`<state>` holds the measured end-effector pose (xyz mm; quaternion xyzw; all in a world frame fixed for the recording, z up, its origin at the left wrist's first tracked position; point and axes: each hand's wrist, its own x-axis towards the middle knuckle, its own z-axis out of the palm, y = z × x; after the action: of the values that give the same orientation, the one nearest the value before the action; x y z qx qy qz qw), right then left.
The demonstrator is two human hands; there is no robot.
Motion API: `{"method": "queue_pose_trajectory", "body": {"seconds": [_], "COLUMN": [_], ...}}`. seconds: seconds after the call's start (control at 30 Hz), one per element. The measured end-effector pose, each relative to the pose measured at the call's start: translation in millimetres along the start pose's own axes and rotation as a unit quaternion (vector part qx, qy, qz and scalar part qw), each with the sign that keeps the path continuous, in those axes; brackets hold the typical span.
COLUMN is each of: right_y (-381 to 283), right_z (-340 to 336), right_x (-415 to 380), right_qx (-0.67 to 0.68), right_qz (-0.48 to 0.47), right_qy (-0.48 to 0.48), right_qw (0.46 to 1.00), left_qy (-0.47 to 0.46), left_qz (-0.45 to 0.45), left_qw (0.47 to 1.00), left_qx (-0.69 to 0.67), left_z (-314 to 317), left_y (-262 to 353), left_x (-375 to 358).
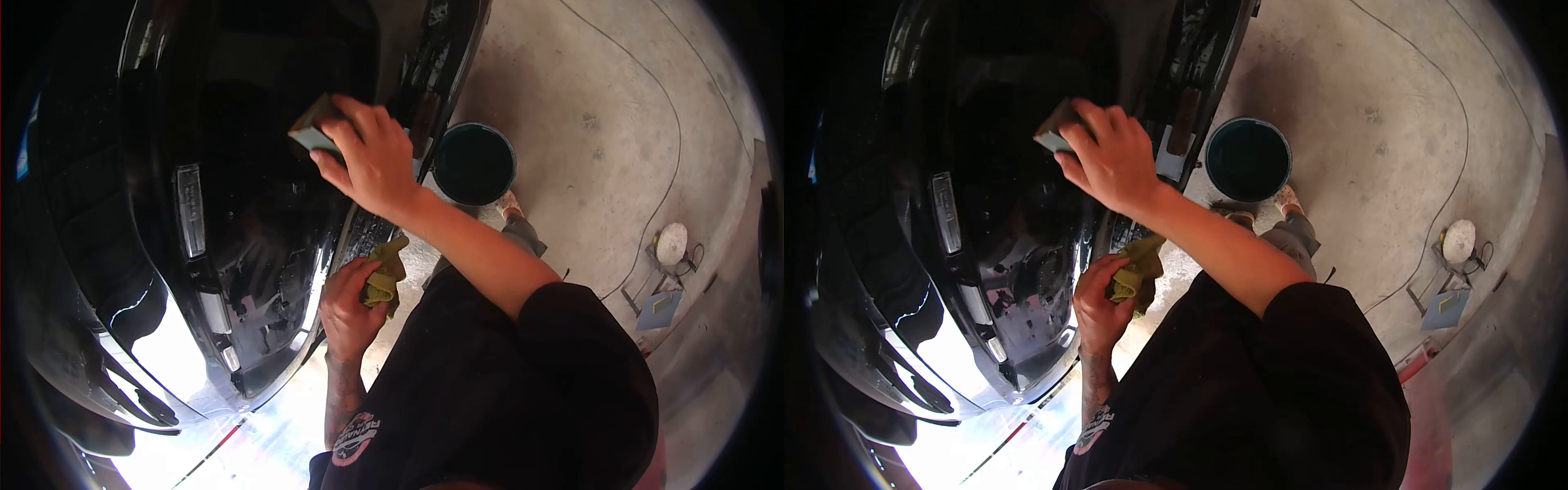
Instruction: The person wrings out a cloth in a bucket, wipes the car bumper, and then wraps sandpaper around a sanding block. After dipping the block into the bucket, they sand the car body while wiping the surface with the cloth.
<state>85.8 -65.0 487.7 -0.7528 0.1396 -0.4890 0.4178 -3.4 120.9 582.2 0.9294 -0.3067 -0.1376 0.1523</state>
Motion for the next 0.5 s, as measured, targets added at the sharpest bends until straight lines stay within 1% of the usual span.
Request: {"method": "queue_pose_trajectory", "body": {"seconds": [0.13, 0.23, 0.33, 0.5], "right_y": [12, 9, 8, 20], "right_z": [4, -2, -7, 0], "right_x": [37, 18, -3, 46], "right_qx": [-0.018, -0.017, -0.022, -0.024], "right_qz": [-0.004, 0.002, 0.0, -0.059], "right_qy": [0.045, 0.025, -0.023, 0.032], "right_qw": [0.999, 1.0, 1.0, 0.997], "left_qy": [0.002, 0.003, -0.002, -0.002], "left_qz": [-0.002, -0.002, -0.009, 0.01], "left_qw": [1.0, 1.0, 1.0, 1.0], "left_qx": [0.0, -0.005, -0.01, -0.003], "left_z": [0, 1, -1, 0], "left_y": [0, -1, 0, 1], "left_x": [-2, -3, -2, 0]}}
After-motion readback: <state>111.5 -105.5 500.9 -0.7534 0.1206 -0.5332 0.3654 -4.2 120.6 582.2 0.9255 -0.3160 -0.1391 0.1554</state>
